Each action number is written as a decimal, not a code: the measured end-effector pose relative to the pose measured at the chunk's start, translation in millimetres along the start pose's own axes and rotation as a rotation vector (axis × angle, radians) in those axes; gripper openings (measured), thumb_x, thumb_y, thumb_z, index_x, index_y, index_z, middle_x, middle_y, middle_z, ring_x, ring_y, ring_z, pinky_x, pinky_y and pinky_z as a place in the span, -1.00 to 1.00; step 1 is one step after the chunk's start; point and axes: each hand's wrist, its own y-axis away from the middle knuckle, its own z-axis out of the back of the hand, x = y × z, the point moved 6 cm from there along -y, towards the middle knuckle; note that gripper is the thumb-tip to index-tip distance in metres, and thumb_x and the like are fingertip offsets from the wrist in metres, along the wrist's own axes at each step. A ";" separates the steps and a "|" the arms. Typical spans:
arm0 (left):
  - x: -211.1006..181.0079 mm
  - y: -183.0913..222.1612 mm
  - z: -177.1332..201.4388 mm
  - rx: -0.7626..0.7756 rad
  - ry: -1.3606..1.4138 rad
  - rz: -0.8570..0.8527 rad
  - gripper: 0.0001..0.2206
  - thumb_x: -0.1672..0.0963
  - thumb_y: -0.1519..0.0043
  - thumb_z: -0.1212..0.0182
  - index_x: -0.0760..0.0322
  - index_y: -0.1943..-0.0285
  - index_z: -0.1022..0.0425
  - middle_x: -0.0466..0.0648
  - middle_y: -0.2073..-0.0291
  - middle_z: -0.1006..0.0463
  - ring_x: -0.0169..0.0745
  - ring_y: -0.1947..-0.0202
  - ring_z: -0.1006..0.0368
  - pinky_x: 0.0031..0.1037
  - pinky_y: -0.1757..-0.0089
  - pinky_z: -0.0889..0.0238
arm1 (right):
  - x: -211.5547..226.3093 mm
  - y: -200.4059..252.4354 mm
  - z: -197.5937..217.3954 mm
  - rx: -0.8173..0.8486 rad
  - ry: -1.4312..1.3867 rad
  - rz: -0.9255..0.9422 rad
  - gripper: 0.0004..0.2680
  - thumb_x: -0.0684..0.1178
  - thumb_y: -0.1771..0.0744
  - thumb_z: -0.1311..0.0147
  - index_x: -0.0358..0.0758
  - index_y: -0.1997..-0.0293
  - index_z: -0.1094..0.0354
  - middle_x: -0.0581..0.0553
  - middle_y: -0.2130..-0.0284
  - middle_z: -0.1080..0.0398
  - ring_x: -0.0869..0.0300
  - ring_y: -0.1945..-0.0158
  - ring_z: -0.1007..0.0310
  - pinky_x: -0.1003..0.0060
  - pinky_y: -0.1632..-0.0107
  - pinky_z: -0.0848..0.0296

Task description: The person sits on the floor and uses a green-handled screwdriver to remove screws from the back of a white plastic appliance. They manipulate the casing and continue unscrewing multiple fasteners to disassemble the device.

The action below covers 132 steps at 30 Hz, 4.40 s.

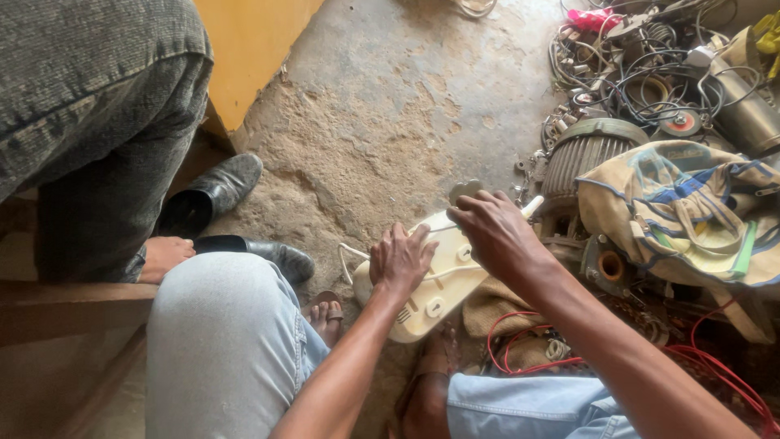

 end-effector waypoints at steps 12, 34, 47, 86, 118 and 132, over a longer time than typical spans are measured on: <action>-0.3 -0.2 -2.4 -0.232 -0.037 0.002 -0.78 -0.03 -0.34 -0.07 -0.02 0.06 -0.61 -0.06 0.39 -0.53 -0.25 0.49 -0.45 -0.51 0.62 -0.36 | -18.5 17.8 29.2 0.066 -0.196 -0.208 -0.71 0.14 -0.42 0.09 -0.29 0.22 -0.41 -0.12 0.57 -0.42 0.23 0.64 -0.35 0.37 0.61 -0.37; -1.2 1.1 -5.5 -0.224 -0.086 0.035 -0.78 -0.06 -0.31 -0.17 -0.05 0.11 -0.67 -0.10 0.43 -0.56 -0.31 0.57 -0.43 -0.55 0.65 -0.28 | -5.3 41.8 55.0 -0.259 -0.126 0.066 -0.73 -0.34 -0.24 -0.08 -0.33 -0.03 -0.38 -0.26 0.19 -0.45 0.05 0.26 -0.49 0.25 0.24 -0.61; 0.4 5.0 4.8 -0.210 -0.006 0.015 -0.77 -0.04 -0.33 -0.13 -0.02 0.04 -0.65 -0.11 0.51 -0.51 -0.40 0.70 -0.25 -0.59 0.74 -0.12 | -10.8 39.8 43.7 0.147 -0.132 -0.259 -0.81 -0.08 -0.45 0.15 -0.25 -0.05 -0.42 -0.15 0.49 -0.43 0.22 0.63 -0.36 0.32 0.66 -0.41; 5.4 -15.9 14.8 0.041 0.586 -0.059 -0.78 0.01 -0.28 -0.16 -0.02 -0.01 -0.66 -0.09 0.18 -0.73 -0.32 0.49 -0.63 -0.42 0.43 -0.52 | -22.5 30.0 21.5 -0.087 -0.185 -0.210 -0.74 0.05 -0.43 0.00 -0.37 0.33 -0.35 -0.09 0.62 -0.33 0.23 0.63 -0.24 0.29 0.55 -0.33; 1.1 -16.6 4.6 -0.145 0.587 -0.269 -0.82 0.05 -0.32 -0.20 0.07 0.03 -0.68 -0.03 0.18 -0.72 -0.35 0.39 -0.66 -0.48 0.37 -0.54 | -41.0 34.7 14.4 -0.082 -0.244 -0.301 -0.57 0.16 -0.46 0.05 -0.27 0.60 -0.36 -0.03 0.85 -0.18 0.30 0.84 -0.02 0.34 0.79 -0.11; -0.3 -14.8 7.1 -0.117 0.554 -0.246 -0.82 0.06 -0.32 -0.18 0.07 0.04 -0.68 -0.04 0.23 -0.73 -0.36 0.46 -0.64 -0.47 0.43 -0.52 | -19.5 36.1 36.3 -0.194 -0.201 -0.078 -0.81 -0.12 -0.28 -0.21 -0.37 0.10 -0.38 -0.25 0.28 -0.48 0.06 0.34 -0.49 0.21 0.29 -0.57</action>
